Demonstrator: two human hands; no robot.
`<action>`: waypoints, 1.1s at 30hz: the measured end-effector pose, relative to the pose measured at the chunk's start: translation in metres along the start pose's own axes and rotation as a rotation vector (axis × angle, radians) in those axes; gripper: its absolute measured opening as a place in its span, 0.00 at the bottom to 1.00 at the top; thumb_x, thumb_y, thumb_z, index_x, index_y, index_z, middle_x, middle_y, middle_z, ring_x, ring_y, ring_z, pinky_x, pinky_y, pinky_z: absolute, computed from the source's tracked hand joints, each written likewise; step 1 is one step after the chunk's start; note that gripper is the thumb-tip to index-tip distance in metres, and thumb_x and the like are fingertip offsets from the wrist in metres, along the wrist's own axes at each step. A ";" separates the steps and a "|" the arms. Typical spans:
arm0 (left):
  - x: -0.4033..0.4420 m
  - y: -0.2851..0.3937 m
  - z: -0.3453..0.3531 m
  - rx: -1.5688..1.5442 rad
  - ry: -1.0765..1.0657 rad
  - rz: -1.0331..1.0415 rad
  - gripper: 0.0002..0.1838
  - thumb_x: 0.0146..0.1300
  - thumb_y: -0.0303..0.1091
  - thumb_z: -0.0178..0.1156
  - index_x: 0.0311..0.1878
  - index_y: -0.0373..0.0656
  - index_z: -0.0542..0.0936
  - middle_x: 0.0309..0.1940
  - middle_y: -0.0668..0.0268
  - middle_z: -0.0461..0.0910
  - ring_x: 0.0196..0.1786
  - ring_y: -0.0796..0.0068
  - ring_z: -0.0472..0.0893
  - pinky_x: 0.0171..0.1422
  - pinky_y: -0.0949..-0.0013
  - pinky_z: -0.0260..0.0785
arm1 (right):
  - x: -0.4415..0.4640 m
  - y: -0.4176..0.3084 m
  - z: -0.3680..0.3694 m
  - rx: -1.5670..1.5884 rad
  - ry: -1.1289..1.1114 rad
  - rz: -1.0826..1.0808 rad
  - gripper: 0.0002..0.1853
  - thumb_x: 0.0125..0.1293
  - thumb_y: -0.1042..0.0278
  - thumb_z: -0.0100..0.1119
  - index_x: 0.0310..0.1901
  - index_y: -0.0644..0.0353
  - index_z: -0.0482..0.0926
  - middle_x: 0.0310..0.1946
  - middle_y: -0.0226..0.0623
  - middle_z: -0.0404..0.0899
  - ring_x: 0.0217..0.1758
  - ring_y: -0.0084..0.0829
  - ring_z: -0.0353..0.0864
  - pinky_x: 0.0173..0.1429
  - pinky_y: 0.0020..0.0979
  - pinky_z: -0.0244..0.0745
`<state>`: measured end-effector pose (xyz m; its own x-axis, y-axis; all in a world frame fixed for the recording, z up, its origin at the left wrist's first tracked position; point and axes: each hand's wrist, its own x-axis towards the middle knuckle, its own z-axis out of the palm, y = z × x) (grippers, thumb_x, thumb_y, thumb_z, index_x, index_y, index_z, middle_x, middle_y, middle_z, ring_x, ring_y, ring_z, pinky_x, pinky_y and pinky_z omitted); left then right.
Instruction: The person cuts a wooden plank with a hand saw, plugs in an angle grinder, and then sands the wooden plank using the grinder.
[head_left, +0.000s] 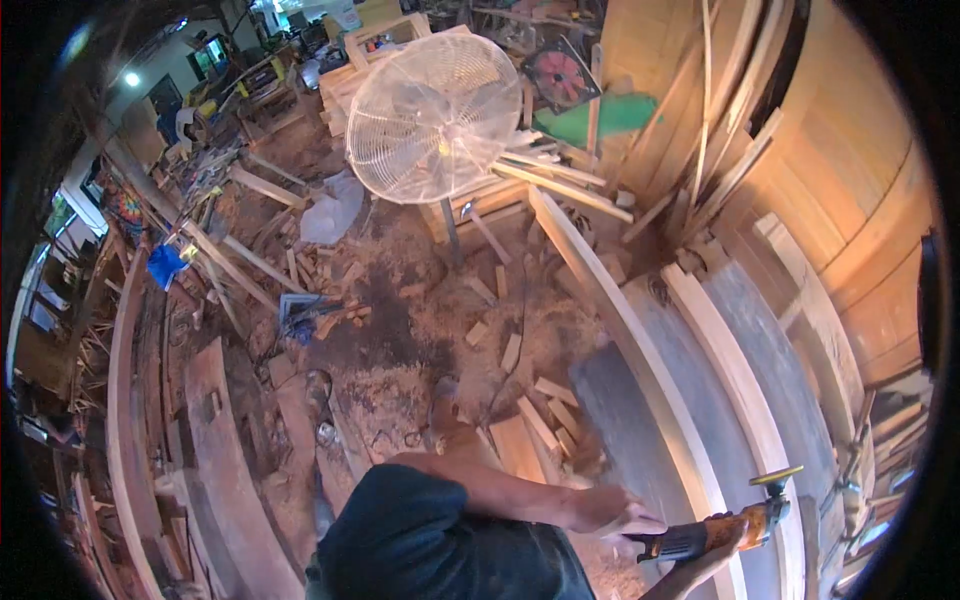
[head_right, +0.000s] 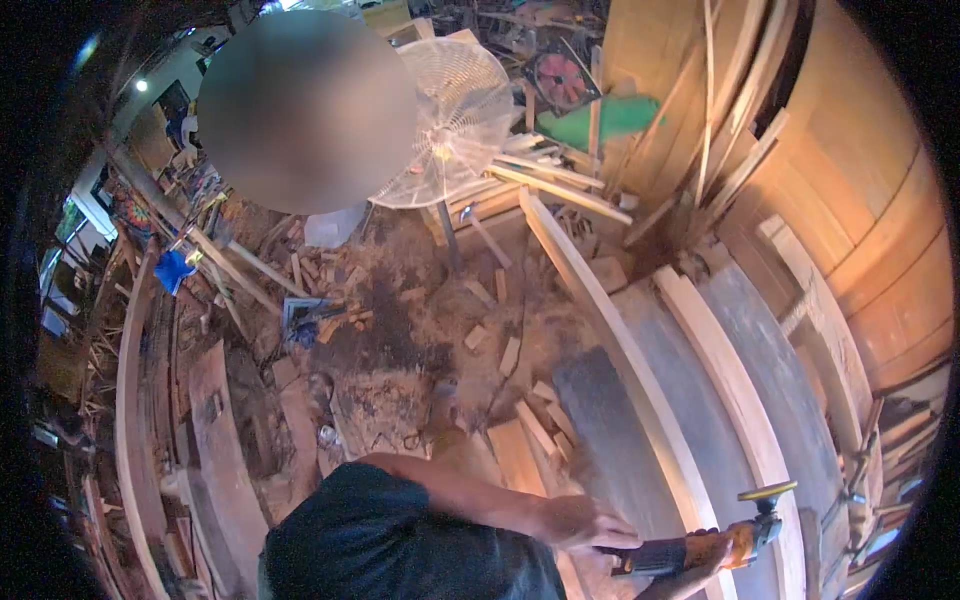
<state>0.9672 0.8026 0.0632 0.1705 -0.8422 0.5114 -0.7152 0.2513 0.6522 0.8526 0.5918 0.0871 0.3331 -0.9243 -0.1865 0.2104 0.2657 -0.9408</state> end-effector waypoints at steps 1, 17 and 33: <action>-0.016 -0.007 -0.056 -0.053 -0.082 -0.051 0.32 0.58 0.42 0.69 0.63 0.38 0.74 0.45 0.53 0.83 0.49 0.56 0.84 0.51 0.58 0.78 | -0.002 0.016 0.018 0.018 -0.031 -0.009 0.27 0.68 0.47 0.62 0.57 0.60 0.73 0.40 0.34 0.76 0.41 0.26 0.77 0.45 0.28 0.76; -0.280 -0.407 -0.996 0.602 0.285 -0.770 0.17 0.73 0.40 0.56 0.49 0.35 0.83 0.43 0.58 0.86 0.45 0.67 0.83 0.52 0.65 0.73 | -0.092 0.182 0.317 -0.019 0.276 -0.296 0.24 0.72 0.54 0.59 0.62 0.62 0.72 0.43 0.31 0.73 0.44 0.25 0.75 0.50 0.28 0.76; -0.265 -0.599 -1.092 0.339 -0.192 -1.236 0.15 0.68 0.40 0.58 0.52 0.42 0.81 0.40 0.65 0.82 0.40 0.71 0.79 0.43 0.65 0.71 | -0.319 0.255 0.229 0.306 0.748 -0.408 0.15 0.71 0.55 0.61 0.26 0.42 0.70 0.17 0.15 0.61 0.15 0.13 0.60 0.19 0.20 0.57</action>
<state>2.0907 1.3961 0.1477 0.7584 -0.4892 -0.4308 -0.2940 -0.8466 0.4438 1.0107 1.0170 -0.0283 -0.4827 -0.8711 -0.0908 0.4523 -0.1591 -0.8776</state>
